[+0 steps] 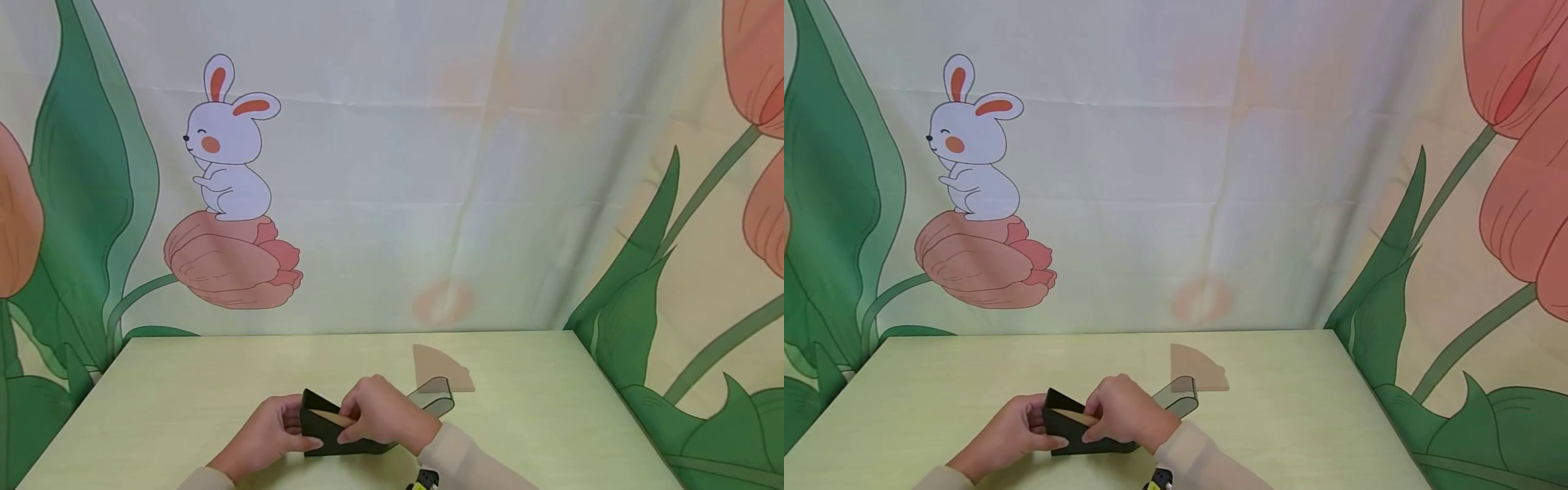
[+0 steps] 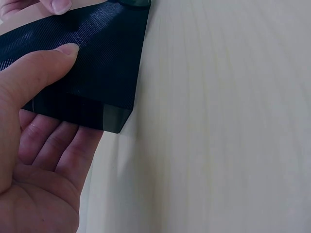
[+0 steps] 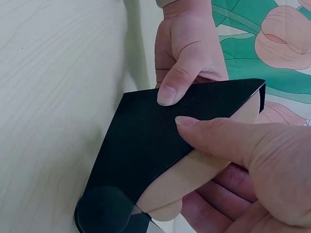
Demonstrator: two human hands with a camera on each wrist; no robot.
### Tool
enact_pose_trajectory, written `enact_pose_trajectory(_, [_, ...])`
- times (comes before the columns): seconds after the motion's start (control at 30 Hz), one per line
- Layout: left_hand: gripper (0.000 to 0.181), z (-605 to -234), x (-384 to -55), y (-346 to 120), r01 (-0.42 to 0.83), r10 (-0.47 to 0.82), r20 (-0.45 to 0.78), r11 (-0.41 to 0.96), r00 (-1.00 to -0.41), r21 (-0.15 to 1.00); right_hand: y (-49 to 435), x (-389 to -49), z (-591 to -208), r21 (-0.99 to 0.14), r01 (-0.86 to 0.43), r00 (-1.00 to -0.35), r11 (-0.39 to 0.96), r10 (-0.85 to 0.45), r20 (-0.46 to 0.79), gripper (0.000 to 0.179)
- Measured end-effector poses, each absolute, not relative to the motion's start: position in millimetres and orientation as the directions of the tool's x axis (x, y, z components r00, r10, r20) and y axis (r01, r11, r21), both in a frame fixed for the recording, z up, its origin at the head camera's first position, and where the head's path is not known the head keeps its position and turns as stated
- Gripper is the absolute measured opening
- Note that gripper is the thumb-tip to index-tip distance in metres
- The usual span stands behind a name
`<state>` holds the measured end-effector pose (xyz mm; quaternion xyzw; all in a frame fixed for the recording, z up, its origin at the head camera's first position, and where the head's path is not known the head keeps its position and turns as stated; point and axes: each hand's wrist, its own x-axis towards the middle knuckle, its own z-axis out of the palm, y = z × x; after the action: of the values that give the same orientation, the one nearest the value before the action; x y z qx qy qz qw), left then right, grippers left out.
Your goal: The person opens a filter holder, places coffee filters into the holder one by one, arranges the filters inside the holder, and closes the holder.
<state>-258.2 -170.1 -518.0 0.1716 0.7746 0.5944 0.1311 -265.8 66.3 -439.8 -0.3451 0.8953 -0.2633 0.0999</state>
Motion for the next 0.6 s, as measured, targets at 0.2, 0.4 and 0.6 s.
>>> enact_pose_trajectory(0.2, [0.054, -517.6, -257.1, -169.9, 0.099, 0.417, -0.008, 0.233, -0.909, 0.967, 68.0, -265.9, -437.0, -0.53, -0.575, -0.735, 0.623, -0.678, 0.002, 0.012])
enact_pose_trajectory(0.4, [0.054, -517.5, -257.1, -169.3, 0.094, 0.413, -0.009, 0.229, -0.911, 0.969, 71.6, -266.0, -431.0, -0.566, -0.564, -0.738, 0.601, -0.674, 0.02, 0.009])
enact_pose_trajectory(0.6, [0.053, -517.9, -257.4, -169.4, 0.114, 0.418, 0.011, 0.224, -0.908, 0.968, 72.4, -266.1, -431.3, -0.547, -0.59, -0.729, 0.594, -0.683, 0.046, 0.01])
